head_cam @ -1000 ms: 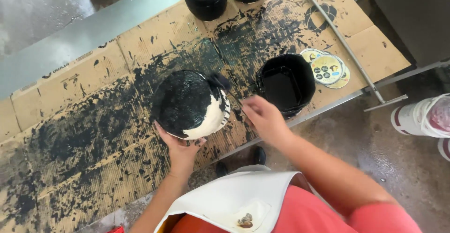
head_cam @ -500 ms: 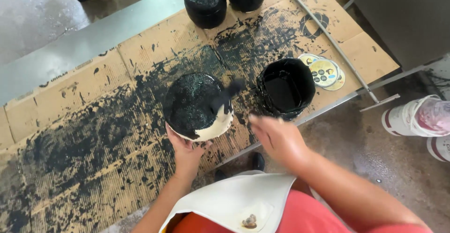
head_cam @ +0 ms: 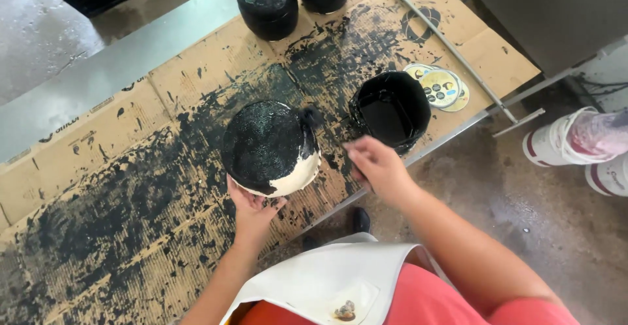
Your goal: Waxing cheese wheels by dipping them in a wax bath and using an applicator for touch-ups
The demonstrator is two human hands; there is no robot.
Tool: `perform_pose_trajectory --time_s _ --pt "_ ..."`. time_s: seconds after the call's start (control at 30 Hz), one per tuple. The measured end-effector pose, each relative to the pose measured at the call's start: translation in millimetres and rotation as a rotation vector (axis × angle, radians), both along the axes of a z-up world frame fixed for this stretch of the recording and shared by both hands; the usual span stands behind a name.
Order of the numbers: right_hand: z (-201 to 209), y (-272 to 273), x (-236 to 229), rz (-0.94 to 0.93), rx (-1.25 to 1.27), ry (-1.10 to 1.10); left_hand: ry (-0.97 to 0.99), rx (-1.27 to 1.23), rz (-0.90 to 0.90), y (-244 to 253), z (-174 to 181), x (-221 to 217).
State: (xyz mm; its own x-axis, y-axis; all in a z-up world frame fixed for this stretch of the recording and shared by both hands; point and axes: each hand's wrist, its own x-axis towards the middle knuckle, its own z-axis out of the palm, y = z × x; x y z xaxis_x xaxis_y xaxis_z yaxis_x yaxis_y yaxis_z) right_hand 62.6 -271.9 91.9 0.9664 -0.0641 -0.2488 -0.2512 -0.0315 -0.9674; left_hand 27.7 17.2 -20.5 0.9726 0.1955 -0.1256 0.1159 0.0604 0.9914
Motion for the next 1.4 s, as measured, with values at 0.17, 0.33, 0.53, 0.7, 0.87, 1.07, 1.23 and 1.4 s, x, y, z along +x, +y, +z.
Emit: perform_pose_trajectory --time_s 0.17,0.33,0.53,0.7,0.87,1.07,1.23,1.4 --pt "-35 -10 -45 0.088 -0.064 0.087 0.030 -0.016 0.021 12 -23 1" --pt "-59 18 41 0.043 -0.144 0.025 0.034 -0.073 -0.004 21 -29 10" --pt "-56 12 19 0.068 -0.122 -0.013 0.014 -0.015 0.009 22 -26 4" --pt "-55 -8 -33 0.070 -0.246 0.009 -0.017 0.017 0.038 28 -49 4" --pt "-30 4 3 0.051 -0.340 -0.065 0.083 -0.051 0.045 14 -18 3" --pt "0 -8 34 0.037 -0.302 -0.180 0.089 -0.092 0.045 8 -15 4" --pt "55 7 34 0.246 -0.589 -0.344 0.024 -0.036 0.052 -2 -13 -1" --pt "35 -6 -13 0.327 -0.948 -0.699 0.044 0.007 0.056 4 -17 -1"
